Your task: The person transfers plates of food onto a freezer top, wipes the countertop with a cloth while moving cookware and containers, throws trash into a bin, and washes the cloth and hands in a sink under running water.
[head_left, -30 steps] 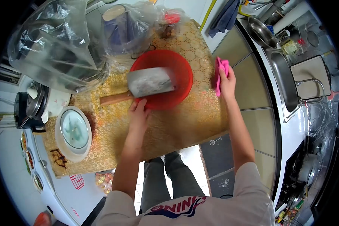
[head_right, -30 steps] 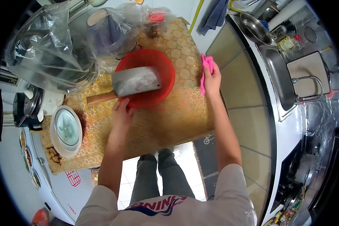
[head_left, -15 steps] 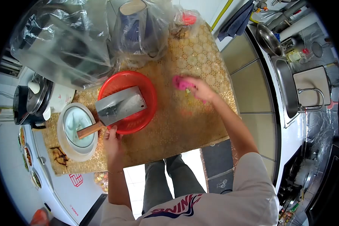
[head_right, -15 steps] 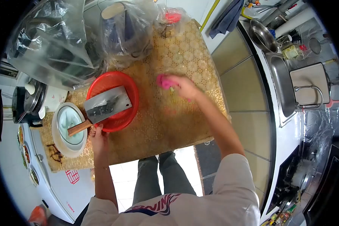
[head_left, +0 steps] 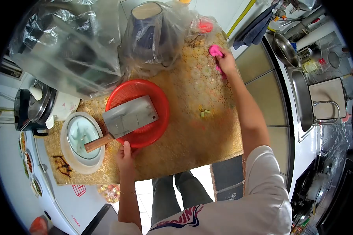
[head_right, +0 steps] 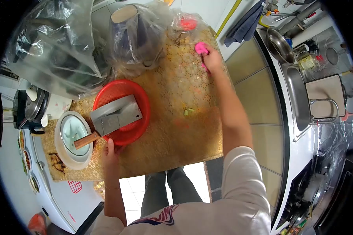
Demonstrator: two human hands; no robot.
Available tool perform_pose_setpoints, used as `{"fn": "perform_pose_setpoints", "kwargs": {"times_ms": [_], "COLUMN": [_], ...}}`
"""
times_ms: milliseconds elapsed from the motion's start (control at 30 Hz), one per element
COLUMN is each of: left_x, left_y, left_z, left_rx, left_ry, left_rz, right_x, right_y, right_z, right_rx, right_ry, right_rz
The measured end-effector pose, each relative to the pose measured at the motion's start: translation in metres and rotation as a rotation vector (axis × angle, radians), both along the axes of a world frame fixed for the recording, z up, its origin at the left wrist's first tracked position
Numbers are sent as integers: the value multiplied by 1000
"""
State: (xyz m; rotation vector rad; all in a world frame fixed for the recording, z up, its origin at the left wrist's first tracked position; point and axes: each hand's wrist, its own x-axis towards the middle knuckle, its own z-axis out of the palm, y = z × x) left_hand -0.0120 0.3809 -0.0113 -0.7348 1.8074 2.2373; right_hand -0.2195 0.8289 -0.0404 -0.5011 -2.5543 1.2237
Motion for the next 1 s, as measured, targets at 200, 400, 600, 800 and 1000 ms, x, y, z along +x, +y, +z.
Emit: {"fn": "perform_pose_setpoints", "kwargs": {"times_ms": [200, 400, 600, 800, 1000], "left_x": [17, 26, 38, 46, 48], "left_y": [21, 53, 71, 95, 114], "left_z": [6, 6, -21, -1, -8], "left_rx": [-51, 22, -291, -973, -1237], "left_ry": [-15, -58, 116, 511, 546], "left_rz": [-112, -155, -513, -814, -842], "right_x": [-18, 34, 91, -3, -2], "right_y": [-62, -56, -46, -39, -122], "right_z": [-24, -16, -14, -12, -30], "right_rx": [68, -171, -215, -40, -348], "right_ry": [230, -100, -43, 181, 38], "right_rz": [321, 793, 953, 475, 736]}}
